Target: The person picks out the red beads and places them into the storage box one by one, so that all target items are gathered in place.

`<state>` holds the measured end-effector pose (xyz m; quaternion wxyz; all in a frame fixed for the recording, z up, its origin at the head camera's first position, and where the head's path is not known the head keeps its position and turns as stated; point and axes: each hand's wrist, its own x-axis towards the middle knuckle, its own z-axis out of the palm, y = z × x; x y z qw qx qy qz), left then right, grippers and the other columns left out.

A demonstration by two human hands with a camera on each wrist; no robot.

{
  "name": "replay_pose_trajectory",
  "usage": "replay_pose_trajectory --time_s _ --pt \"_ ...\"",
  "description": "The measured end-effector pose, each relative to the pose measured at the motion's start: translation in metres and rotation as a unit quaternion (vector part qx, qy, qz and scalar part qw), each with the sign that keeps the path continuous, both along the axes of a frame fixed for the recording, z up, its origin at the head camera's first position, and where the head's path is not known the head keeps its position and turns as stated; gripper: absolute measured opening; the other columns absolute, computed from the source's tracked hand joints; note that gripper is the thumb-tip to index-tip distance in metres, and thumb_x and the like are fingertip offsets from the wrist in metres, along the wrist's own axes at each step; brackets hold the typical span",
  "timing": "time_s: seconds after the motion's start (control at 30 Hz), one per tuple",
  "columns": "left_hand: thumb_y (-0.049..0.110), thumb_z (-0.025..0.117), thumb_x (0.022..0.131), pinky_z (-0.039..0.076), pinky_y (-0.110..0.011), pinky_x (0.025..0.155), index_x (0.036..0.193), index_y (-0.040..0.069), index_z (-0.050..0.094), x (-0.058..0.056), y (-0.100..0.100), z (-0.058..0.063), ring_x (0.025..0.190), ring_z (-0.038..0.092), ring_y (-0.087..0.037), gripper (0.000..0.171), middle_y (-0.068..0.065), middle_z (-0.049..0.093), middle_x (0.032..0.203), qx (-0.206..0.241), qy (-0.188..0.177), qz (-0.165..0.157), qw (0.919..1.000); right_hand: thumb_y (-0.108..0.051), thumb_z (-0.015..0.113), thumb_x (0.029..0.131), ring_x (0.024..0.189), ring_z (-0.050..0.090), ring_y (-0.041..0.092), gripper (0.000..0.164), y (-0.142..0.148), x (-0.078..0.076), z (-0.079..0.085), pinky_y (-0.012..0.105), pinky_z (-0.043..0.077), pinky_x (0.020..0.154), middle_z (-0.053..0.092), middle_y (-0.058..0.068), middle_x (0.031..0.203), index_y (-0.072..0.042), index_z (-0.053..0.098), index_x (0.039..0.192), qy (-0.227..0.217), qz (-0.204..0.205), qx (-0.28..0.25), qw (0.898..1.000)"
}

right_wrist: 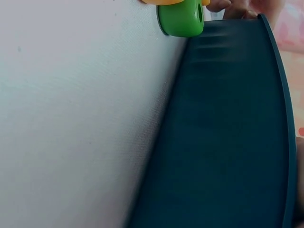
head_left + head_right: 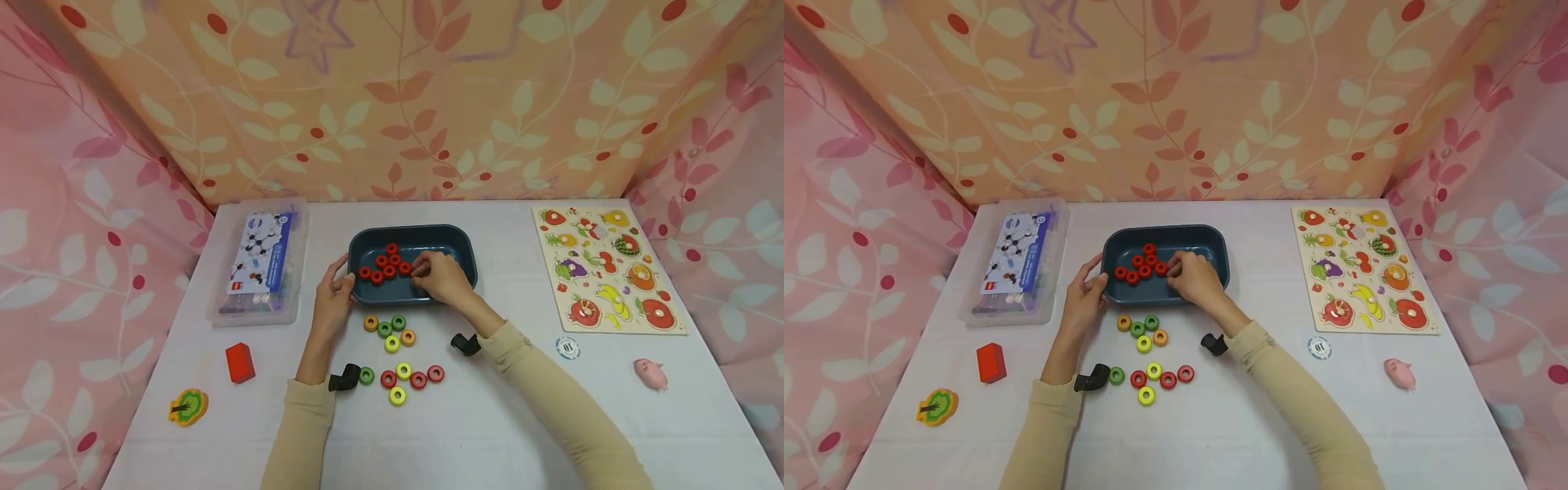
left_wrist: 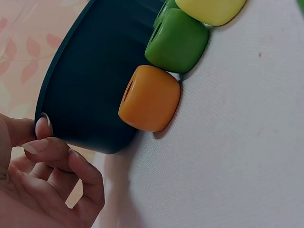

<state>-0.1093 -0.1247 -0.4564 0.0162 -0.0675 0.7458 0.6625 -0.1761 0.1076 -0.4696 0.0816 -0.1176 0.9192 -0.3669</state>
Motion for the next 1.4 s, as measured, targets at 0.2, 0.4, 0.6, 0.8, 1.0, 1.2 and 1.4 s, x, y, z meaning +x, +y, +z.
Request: replay_pose_trajectory --time_s 0.2,0.4,0.6,0.8,1.0,1.2,1.4 --pt "0.012 0.050 0.105 0.043 -0.028 0.057 0.153 0.015 0.042 0.000 0.000 0.000 0.077 0.048 -0.053 0.048 -0.036 0.057 0.088 -0.005 -0.006 -0.001 1.0000 -0.011 0.077 0.088 0.090 0.069 0.014 0.022 0.004 0.004 0.001 0.038 0.054 0.084 0.075 -0.001 0.095 -0.007 0.070 0.108 0.031 0.040 -0.068 0.996" --pt "0.011 0.050 0.105 0.041 -0.024 0.055 0.153 0.014 0.042 0.000 0.000 0.001 0.074 0.048 -0.049 0.048 -0.038 0.055 0.090 -0.001 -0.006 0.000 1.0000 -0.011 0.079 0.086 0.086 0.064 0.013 0.021 0.008 0.021 0.012 0.030 0.050 0.073 0.072 -0.002 0.096 -0.008 0.071 0.105 0.066 0.100 -0.118 0.986" --pt "0.011 0.050 0.105 0.042 -0.028 0.057 0.152 0.015 0.043 0.001 0.000 0.001 0.075 0.047 -0.052 0.048 -0.026 0.056 0.080 0.000 -0.007 0.002 1.0000 -0.011 0.083 0.082 0.080 0.061 0.018 0.023 0.001 0.055 0.026 0.029 0.049 0.067 0.070 -0.004 0.092 -0.014 0.072 0.102 0.051 0.200 -0.124 0.971" --pt "0.011 0.050 0.105 0.041 -0.026 0.056 0.152 0.015 0.043 0.000 -0.001 -0.001 0.071 0.048 -0.047 0.048 -0.035 0.056 0.085 0.007 -0.002 -0.001 1.0000 -0.011 0.082 0.082 0.085 0.062 0.018 0.023 -0.012 0.081 0.022 0.027 0.051 0.074 0.069 -0.006 0.094 -0.014 0.074 0.103 -0.041 0.309 -0.053 0.949" --pt "0.011 0.050 0.105 0.041 -0.024 0.054 0.152 0.015 0.043 -0.001 -0.001 0.000 0.069 0.049 -0.045 0.048 -0.033 0.056 0.084 -0.003 -0.003 -0.001 1.0000 -0.014 0.085 0.078 0.103 0.054 0.007 0.030 -0.017 0.099 0.009 0.027 0.047 0.094 0.064 -0.016 0.106 -0.026 0.074 0.103 -0.064 0.348 0.049 0.934" --pt "0.011 0.050 0.105 0.041 -0.024 0.054 0.152 0.014 0.043 0.000 -0.001 0.000 0.070 0.049 -0.047 0.048 -0.037 0.056 0.086 -0.001 0.002 0.001 1.0000 -0.016 0.084 0.078 0.103 0.051 0.004 0.027 -0.022 0.108 0.000 0.026 0.046 0.093 0.066 -0.017 0.103 -0.026 0.075 0.102 -0.016 0.363 0.059 0.930" --pt "0.011 0.051 0.105 0.041 -0.024 0.053 0.152 0.013 0.043 0.000 0.000 0.000 0.067 0.050 -0.043 0.048 -0.023 0.056 0.075 -0.001 0.005 0.000 1.0000 -0.022 0.084 0.080 0.098 0.050 0.003 0.022 -0.023 0.110 -0.003 0.025 0.046 0.088 0.066 -0.017 0.100 -0.027 0.075 0.099 0.002 0.358 0.063 0.932"
